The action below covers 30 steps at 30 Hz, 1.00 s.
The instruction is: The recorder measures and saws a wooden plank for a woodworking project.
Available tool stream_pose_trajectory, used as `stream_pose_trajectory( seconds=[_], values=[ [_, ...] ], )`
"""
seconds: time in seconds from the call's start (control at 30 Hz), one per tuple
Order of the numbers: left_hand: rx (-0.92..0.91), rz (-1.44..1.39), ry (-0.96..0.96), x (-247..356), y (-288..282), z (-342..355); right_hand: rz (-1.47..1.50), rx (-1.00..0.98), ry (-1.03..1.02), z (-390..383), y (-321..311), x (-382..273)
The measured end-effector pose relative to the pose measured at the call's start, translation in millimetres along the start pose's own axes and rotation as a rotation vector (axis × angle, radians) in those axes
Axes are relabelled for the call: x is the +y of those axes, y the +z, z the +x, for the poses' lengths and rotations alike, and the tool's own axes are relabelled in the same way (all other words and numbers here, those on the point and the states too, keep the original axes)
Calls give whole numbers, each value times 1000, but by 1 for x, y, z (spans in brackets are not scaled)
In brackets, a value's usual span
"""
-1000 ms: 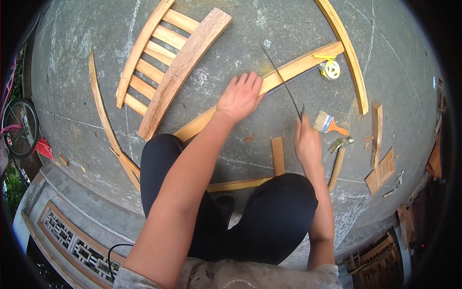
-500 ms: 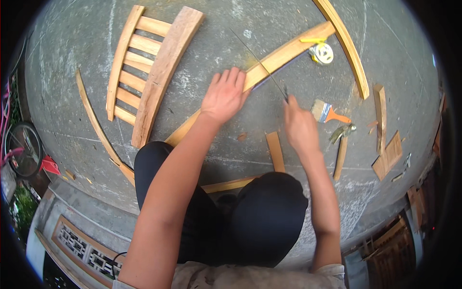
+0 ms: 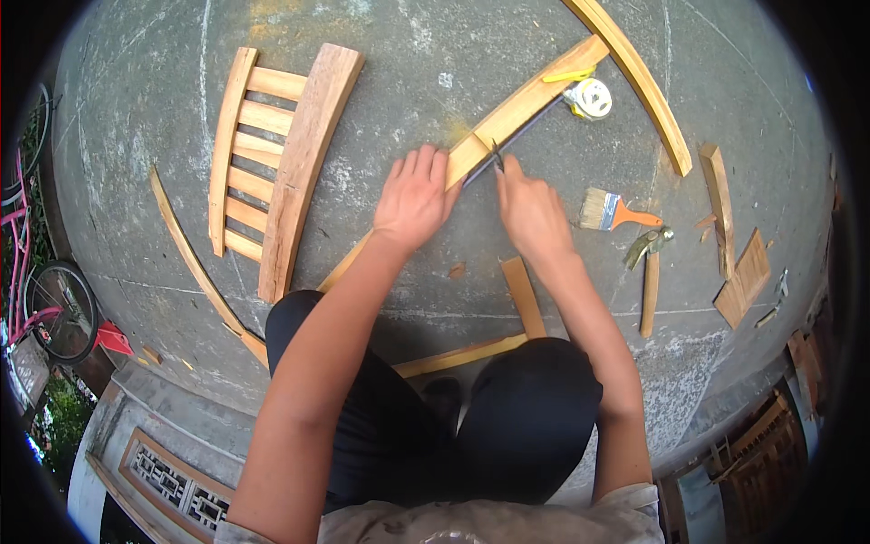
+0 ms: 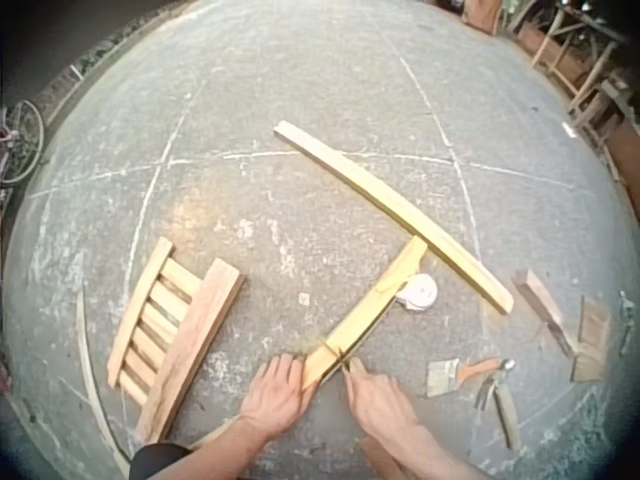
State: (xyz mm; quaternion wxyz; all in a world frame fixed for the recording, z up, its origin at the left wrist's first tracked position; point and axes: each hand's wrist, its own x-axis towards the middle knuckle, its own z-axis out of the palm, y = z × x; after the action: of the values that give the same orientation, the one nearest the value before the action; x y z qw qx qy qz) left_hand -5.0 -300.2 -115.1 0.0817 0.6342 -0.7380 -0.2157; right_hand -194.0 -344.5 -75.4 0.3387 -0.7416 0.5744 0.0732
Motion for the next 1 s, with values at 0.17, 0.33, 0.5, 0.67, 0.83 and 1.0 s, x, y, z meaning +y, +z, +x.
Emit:
stream_pose_trajectory(
  seconds=[0.17,0.33,0.5,0.67,0.83,1.0],
  values=[
    [6,32,18,-1,-1,-1,13,-39,66,-66,-7,35],
    [-24,29,-5,-2,1,-1,1,4,3,-14,0,16],
    [-7,35,-5,-6,-1,1,12,-47,75,-60,0,46],
    [17,-18,8,0,1,0,-39,-53,-27,-4,6,21],
    [-13,11,-7,0,-4,4,-7,-91,102,-71,-9,65],
    [39,-25,4,2,1,2,9,-44,-58,-7,6,26]
  ],
)
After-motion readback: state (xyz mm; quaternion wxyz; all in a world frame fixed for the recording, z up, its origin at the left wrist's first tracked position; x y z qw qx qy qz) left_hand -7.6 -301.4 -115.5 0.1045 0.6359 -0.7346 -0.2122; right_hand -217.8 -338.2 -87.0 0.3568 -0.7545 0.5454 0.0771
